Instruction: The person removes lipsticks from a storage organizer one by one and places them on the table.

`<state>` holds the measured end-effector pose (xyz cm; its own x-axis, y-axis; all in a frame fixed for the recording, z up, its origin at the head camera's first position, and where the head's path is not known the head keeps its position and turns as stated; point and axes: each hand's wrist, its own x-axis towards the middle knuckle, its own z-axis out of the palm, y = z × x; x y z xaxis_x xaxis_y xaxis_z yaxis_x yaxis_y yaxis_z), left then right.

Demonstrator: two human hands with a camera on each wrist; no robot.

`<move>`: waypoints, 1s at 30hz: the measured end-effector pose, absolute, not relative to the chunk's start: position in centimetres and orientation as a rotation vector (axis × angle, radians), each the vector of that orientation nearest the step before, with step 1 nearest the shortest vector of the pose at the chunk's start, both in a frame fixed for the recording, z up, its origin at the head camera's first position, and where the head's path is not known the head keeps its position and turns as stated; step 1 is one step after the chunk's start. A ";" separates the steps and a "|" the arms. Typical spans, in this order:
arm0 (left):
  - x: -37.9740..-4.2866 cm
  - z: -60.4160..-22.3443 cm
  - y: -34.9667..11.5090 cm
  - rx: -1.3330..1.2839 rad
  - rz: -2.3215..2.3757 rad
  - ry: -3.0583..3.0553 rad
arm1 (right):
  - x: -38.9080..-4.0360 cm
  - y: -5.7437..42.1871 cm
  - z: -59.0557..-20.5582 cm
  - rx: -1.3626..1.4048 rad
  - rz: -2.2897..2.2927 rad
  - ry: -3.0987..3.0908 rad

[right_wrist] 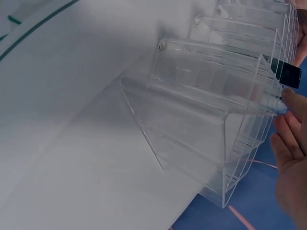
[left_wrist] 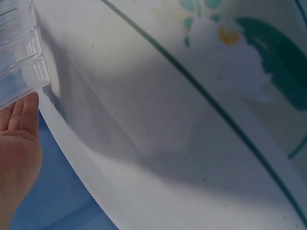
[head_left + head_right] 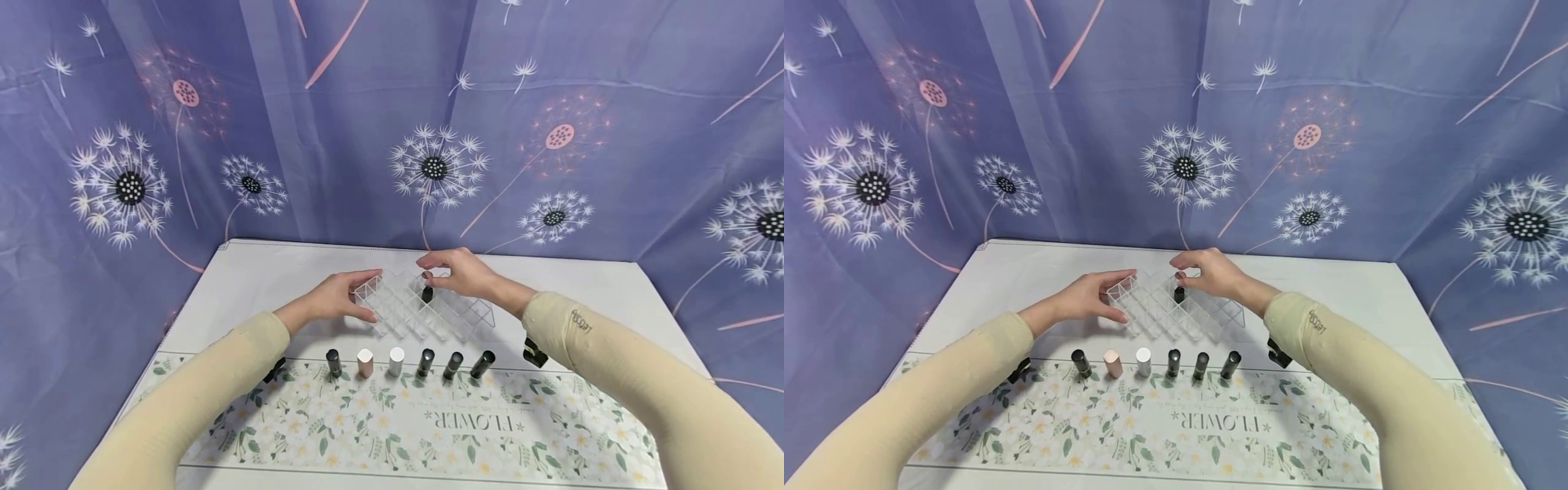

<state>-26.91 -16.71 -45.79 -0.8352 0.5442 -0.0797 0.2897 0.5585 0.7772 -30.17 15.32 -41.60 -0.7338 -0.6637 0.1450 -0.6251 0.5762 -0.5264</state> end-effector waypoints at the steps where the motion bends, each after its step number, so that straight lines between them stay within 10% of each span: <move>1: -26.9 -45.7 -16.7 0.684 1.154 2.488 | -30.2 15.3 -41.7 -1.126 -0.871 2.730; 30: -27.1 -46.0 -16.8 0.696 1.155 2.481 | -29.6 15.0 -41.4 -1.184 -0.881 2.781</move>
<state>-27.05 -16.75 -46.05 -0.8312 0.5505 -0.0784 0.2944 0.5554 0.7777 -29.65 14.99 -41.37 -0.7173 -0.6623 0.2162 -0.6660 0.5606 -0.4921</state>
